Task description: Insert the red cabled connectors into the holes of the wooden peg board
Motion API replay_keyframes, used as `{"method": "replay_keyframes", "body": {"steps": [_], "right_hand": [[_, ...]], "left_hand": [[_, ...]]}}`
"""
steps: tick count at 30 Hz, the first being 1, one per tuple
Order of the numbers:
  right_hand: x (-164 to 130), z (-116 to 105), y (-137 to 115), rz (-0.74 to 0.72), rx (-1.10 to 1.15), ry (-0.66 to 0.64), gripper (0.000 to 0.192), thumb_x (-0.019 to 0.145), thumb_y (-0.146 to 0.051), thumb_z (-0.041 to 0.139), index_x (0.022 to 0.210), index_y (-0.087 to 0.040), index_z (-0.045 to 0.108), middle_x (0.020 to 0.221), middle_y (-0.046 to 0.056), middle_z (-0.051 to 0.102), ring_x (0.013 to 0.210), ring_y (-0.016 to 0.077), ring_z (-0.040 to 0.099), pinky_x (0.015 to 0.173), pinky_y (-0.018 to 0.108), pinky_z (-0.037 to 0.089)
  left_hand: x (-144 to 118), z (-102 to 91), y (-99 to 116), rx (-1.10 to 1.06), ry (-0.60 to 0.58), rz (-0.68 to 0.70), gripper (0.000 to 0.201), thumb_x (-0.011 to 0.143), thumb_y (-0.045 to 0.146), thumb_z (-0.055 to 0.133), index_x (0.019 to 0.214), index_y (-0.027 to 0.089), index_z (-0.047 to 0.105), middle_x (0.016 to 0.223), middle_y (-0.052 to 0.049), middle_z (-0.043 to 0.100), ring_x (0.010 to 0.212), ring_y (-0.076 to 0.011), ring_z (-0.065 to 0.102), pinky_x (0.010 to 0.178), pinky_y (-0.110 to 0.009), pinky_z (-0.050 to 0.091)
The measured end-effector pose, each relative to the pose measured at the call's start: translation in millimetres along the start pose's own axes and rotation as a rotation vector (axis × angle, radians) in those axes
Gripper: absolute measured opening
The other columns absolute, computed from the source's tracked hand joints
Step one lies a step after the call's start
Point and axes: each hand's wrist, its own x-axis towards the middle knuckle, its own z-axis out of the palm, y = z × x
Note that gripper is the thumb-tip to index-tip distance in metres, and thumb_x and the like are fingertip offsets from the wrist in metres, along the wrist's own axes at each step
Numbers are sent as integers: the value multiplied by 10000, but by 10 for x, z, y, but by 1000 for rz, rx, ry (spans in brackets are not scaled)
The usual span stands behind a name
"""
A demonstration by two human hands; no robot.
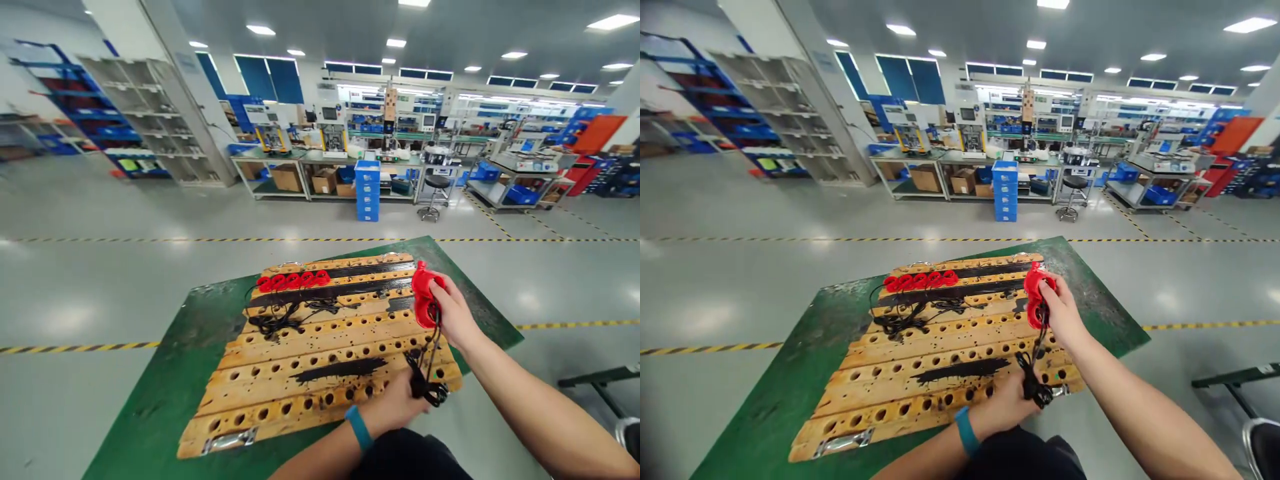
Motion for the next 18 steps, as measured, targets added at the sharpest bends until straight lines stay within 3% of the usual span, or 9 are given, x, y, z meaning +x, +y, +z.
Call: {"method": "replay_keyframes", "body": {"steps": [3,6,8,10,13,18], "right_hand": [[664,323,414,152,22,-15,485,795,-552,797,1069,-243,543,821,7,711,639,195,677,590,341,609],[1297,617,925,314,-100,4,277,917,-455,653,1016,-242,506,724,-12,670,594,173,644,573,322,602],[1653,832,1287,386,-204,10,221,952,-429,607,992,-236,507,685,-19,645,562,169,625,555,317,589],[1937,1057,1641,428,-287,6,238,936,-433,639,968,-222,535,669,-13,634,566,180,628,542,310,572],[2244,1365,2118,463,-433,0,242,903,-403,686,972,-189,595,711,17,660,628,190,655,547,280,540],[2589,1646,2680,463,-672,-85,307,911,-405,681,1049,-131,660,921,108,733,734,188,684,582,257,507]], "left_hand": [[-31,-745,189,395,296,30,214,763,139,712,967,149,649,912,-54,710,858,-193,650,802,-320,531],[-53,-1554,382,939,594,41,324,782,103,701,1098,158,657,1072,-110,718,1027,-285,656,924,-422,522],[-46,-1999,403,1213,718,8,355,818,158,721,1166,149,657,1120,-127,708,1089,-325,644,975,-479,506],[-40,-2290,281,1400,837,-24,461,839,232,750,1276,136,636,1184,-150,695,1156,-352,628,1044,-537,475],[-85,-2400,-158,1540,1033,21,607,882,335,740,1420,126,548,1399,-218,603,1337,-388,541,1142,-605,406],[-318,-2027,-1028,1457,1215,55,548,977,408,603,1438,130,496,1533,-243,488,1435,-406,457,1122,-627,447]]}}
